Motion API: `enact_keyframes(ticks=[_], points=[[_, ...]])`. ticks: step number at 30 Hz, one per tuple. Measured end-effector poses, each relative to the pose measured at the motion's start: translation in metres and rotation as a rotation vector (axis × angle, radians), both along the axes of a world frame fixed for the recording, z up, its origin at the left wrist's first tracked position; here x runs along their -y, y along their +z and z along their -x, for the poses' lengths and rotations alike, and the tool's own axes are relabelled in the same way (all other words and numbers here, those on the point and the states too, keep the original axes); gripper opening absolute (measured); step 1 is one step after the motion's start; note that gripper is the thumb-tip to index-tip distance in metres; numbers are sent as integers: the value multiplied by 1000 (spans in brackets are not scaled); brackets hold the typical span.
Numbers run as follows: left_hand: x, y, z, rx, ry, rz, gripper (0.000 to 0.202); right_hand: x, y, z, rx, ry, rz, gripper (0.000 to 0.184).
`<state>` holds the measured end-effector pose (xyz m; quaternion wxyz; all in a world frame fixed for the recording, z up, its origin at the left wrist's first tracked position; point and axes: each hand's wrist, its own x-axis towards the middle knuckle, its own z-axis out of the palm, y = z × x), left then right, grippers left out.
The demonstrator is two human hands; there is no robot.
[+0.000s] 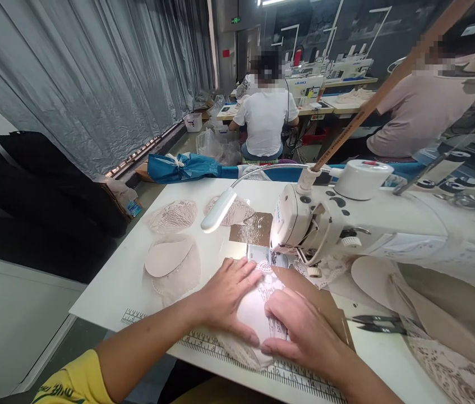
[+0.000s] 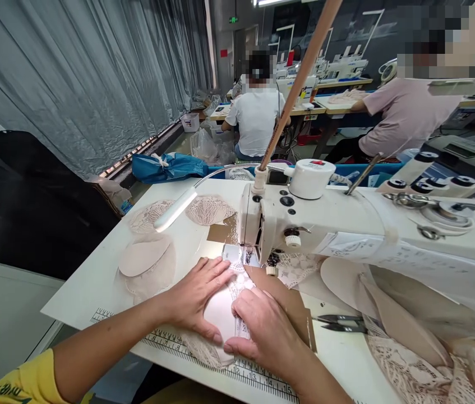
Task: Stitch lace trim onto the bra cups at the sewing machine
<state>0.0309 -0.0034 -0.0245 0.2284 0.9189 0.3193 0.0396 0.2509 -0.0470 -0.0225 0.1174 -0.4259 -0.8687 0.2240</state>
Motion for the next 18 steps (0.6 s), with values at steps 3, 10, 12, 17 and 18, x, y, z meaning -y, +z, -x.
enact_keyframes(ticks=[3,10,12,17,18], points=[[-7,4,12,-14,14,23,122,1,1,1,9,-23,17,34],[-5,30,-4,189,138,-38,66,2,2,3,37,-32,-34,31],[-7,28,-16,165,91,-72,49,1,1,2,32,-35,-55,30],[-18,14,-35,63,-22,-168,37,-7,-15,-8,42,-227,-309,28],[-19,12,-36,54,-28,-174,36,-9,-18,-10,69,-263,-365,32]])
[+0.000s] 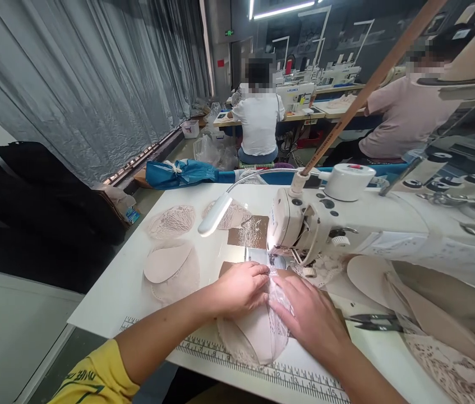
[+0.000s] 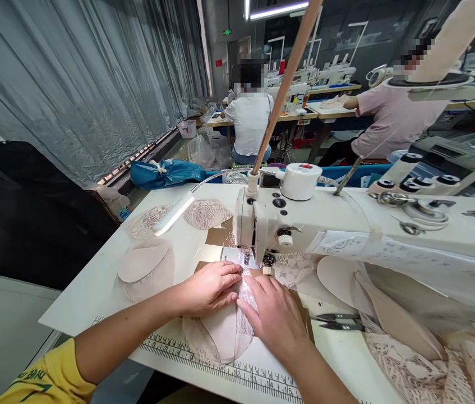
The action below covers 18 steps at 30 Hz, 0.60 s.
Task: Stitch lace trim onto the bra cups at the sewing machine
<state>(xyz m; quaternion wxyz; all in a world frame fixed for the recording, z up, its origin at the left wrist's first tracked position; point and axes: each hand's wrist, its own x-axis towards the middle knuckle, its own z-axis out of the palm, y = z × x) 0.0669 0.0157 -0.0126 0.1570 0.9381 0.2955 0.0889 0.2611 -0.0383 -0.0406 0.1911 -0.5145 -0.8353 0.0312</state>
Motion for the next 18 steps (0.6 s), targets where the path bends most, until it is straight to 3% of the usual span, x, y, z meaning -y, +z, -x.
enact_keyframes(ticks=[8,18], points=[[-7,0,2,-80,15,-57,53,-5,-6,0,123,-47,-85,35],[-32,-3,9,-119,-131,-52,58,-6,-3,5,134,-97,-18,37]])
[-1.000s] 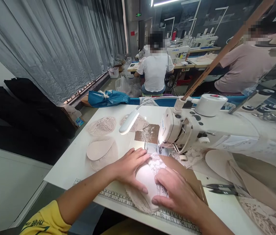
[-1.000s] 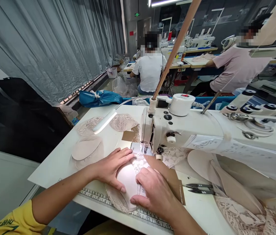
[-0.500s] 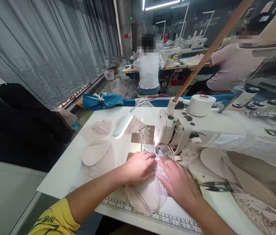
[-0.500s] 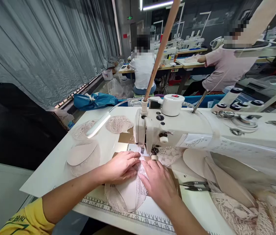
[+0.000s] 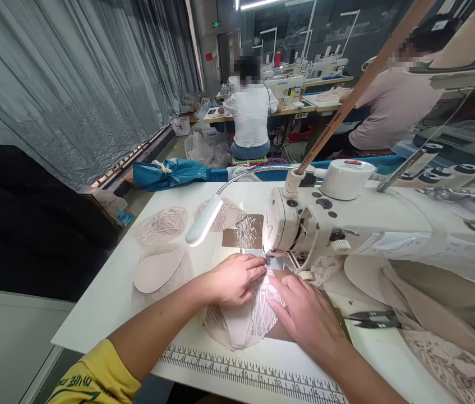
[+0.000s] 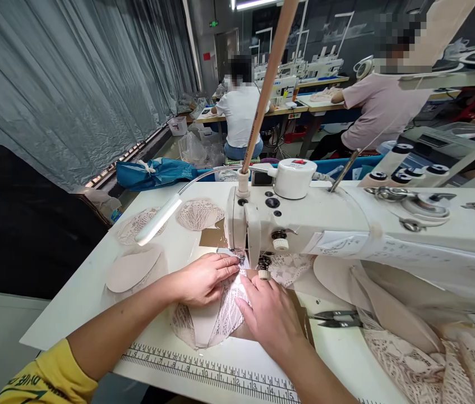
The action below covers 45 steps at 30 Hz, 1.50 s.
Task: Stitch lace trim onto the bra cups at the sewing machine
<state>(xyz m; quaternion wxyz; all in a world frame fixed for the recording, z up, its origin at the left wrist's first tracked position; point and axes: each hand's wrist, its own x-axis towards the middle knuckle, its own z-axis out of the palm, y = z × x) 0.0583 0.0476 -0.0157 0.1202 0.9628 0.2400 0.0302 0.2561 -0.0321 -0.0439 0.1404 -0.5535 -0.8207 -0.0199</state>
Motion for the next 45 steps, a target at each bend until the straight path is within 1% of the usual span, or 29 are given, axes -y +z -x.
enact_keyframes(ticks=[2,4,7,10,13,15,17,19,21,24,26,28,31,33,35,38,40,45], points=[[1,0,2,11,-17,-12,56,0,2,-1,-23,9,34,34],[7,2,3,31,-10,-23,50,-1,3,-4,-81,20,65,32],[24,8,1,81,39,-30,37,-2,2,-9,-214,-7,60,32],[41,8,-5,72,125,-62,20,-1,4,-13,-299,-17,79,29],[47,2,-9,64,172,-113,23,3,12,-16,-333,10,173,28],[47,-2,-8,91,162,-119,22,8,20,-17,-332,40,234,26],[45,-4,-5,114,147,-106,19,13,25,-16,-321,99,257,26],[44,-4,-1,126,138,-89,17,18,26,-13,-276,166,248,30],[44,-3,2,137,152,-64,15,23,22,-9,-178,196,218,32],[42,-2,7,164,200,0,9,29,11,-3,-46,191,122,35],[40,-2,10,199,219,46,7,33,5,-2,-24,182,54,38],[37,-2,13,234,221,82,10,36,0,-2,-18,171,15,40],[35,0,15,251,191,116,15,41,-2,-3,-23,158,21,41],[35,1,16,246,138,110,14,44,-2,-5,-36,155,54,40],[35,0,16,227,72,67,10,47,-2,-6,-48,159,74,41],[38,-5,14,182,-5,-15,14,50,-2,-8,-63,166,75,41],[40,-8,12,162,-30,-49,19,51,-3,-8,-72,159,77,40],[44,-12,6,112,-41,-125,28,53,-2,-5,-120,110,50,40]])
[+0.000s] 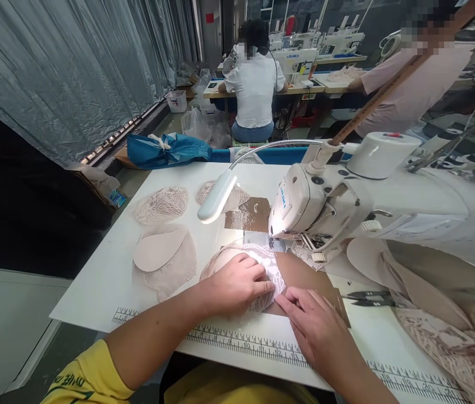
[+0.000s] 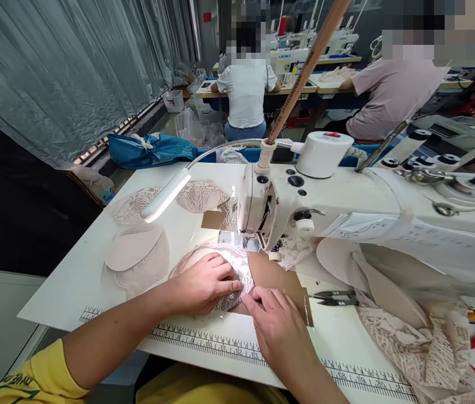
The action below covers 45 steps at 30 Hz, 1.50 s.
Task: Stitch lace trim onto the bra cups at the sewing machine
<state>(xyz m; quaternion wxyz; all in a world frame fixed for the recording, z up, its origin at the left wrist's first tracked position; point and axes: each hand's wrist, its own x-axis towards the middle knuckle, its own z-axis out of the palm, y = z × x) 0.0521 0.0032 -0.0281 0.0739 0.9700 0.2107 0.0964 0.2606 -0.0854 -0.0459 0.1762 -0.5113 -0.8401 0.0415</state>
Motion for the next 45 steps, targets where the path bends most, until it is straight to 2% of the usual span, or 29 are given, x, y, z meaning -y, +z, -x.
enact_keyframes(ticks=[10,15,21,27,31,35,45], points=[[5,1,-7,-31,11,-38,35,-3,-1,-10,-30,78,14,41],[5,1,-7,-28,15,-43,37,-3,-3,-21,-76,22,-20,39],[5,0,-6,-21,19,-41,38,-16,0,-22,69,66,2,47],[3,3,-3,-46,38,-17,42,-22,-1,-17,160,36,30,54],[0,9,-3,-81,77,-46,43,-21,-4,-13,100,21,-12,54],[-3,11,-7,-137,54,-86,45,-20,-3,-10,81,40,-66,50],[-5,6,-11,-111,98,-67,42,-21,-3,-8,54,33,-139,45]])
